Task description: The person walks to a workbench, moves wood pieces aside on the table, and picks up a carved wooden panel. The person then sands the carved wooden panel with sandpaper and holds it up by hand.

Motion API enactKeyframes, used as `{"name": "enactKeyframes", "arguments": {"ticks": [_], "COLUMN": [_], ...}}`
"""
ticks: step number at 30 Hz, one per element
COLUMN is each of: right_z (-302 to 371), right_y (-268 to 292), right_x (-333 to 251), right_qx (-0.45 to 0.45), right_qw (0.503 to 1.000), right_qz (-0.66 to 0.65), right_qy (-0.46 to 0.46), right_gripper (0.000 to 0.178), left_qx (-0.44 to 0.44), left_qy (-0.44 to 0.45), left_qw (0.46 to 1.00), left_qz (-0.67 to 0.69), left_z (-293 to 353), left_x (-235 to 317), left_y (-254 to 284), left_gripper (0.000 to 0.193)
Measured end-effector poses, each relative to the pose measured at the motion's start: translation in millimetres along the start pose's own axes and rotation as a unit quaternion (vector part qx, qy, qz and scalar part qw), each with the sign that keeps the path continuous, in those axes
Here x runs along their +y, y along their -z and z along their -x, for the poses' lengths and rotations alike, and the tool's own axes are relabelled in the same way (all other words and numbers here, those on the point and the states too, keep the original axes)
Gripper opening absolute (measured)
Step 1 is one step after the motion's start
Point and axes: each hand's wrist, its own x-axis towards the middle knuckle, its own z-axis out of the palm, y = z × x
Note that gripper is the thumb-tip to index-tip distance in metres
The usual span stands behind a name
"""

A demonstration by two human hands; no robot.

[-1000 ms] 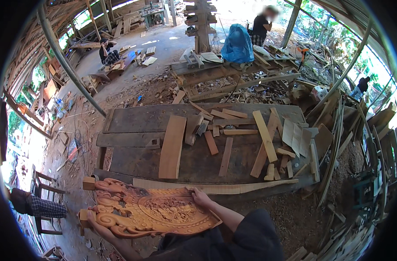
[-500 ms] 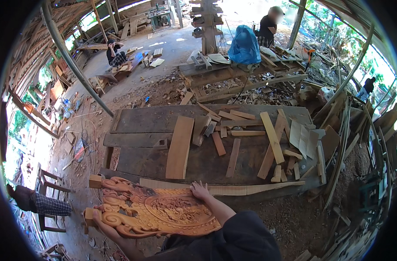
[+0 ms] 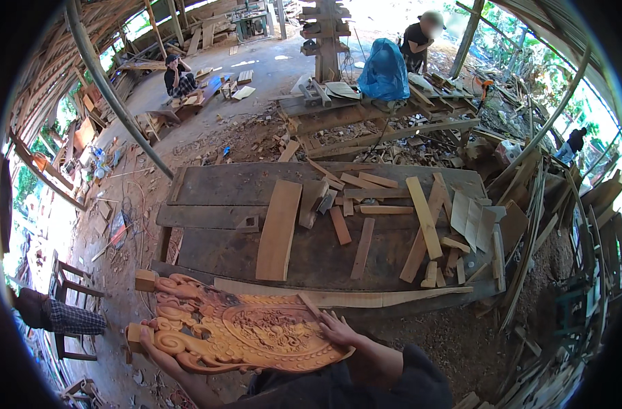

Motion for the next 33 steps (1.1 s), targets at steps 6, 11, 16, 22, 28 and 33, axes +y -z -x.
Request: {"name": "enactKeyframes", "arguments": {"ticks": [6, 11, 16, 22, 28, 33], "right_z": [-36, -87, -143, -184, -183, -152], "right_y": [-13, -20, -12, -14, -24, -23], "right_x": [3, 0, -19, -22, 7, 9], "right_qx": [0.012, 0.033, 0.057, 0.105, 0.094, 0.083], "right_qw": [0.999, 0.999, 0.998, 0.981, 0.993, 0.991], "right_qz": [-0.019, -0.041, 0.027, 0.146, -0.068, -0.05], "right_qy": [-0.03, 0.0, -0.022, -0.069, 0.004, 0.088], "right_gripper": [0.062, 0.061, 0.061, 0.062, 0.055, 0.05], "left_qx": [-0.015, -0.032, -0.029, 0.019, -0.003, -0.028], "left_qy": [-0.003, -0.011, -0.012, -0.005, 0.001, -0.009], "left_qw": [1.0, 0.999, 0.999, 0.999, 1.0, 0.999], "left_qz": [-0.008, -0.019, -0.021, -0.032, -0.028, -0.024], "left_z": [2, 1, 3, 3, -4, -8], "left_x": [1, 0, 0, 0, -3, -7], "left_y": [0, 8, 11, 14, 22, 22], "left_gripper": [0.03, 0.03, 0.03, 0.03, 0.031, 0.032]}}
